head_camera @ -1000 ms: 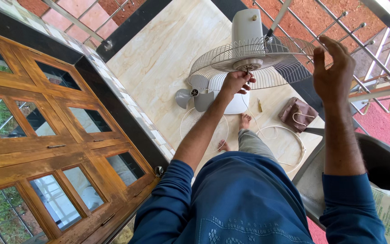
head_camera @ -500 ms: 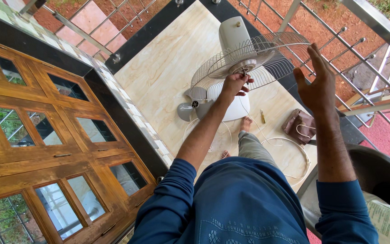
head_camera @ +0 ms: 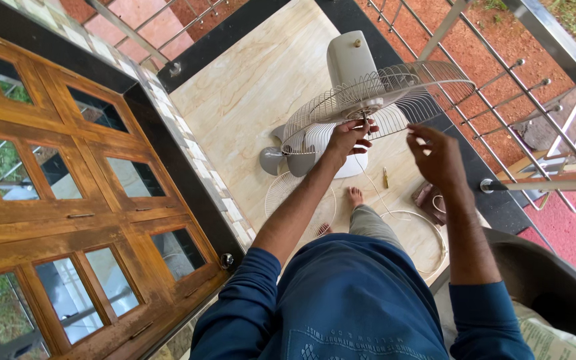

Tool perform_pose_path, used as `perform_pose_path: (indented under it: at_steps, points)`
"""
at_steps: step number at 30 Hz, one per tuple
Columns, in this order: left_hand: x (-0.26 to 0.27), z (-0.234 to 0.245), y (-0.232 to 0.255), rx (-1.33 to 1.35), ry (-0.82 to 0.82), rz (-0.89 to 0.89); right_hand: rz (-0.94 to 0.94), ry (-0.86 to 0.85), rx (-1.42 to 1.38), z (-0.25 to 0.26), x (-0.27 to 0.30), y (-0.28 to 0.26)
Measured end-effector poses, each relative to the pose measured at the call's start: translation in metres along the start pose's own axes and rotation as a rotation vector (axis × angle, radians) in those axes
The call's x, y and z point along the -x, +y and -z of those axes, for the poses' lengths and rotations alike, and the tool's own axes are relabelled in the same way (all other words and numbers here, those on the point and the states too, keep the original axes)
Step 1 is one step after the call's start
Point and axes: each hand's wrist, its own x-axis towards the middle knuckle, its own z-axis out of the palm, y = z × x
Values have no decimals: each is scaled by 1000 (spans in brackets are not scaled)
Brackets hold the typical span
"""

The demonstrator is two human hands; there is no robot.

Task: The person assembles a white pedestal fan by attaching the motor housing to the stand, inserting the fan blades, and securing the front cage. The person then coils the power cord.

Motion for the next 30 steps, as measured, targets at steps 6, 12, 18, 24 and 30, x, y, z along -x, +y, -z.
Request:
perform_pose_path:
  at_steps: [6,12,18,24,30]
  points:
    - [-24,-5,-14,-87,175,-60,-93,-180,-103,-30,-6,22]
    - [-31,-13,-25,-109,386,-5,-44,-325,-128,-56,-9,70]
    - [-3,-25,1,-182,353,108,-55,-476,-20,-47,-24,93]
    - [17,-25,-9,-75,134,57,-6,-586,62,-32,-42,82]
    - [36,-22,-23,8,43,-49,5,-763,150,6,-44,42]
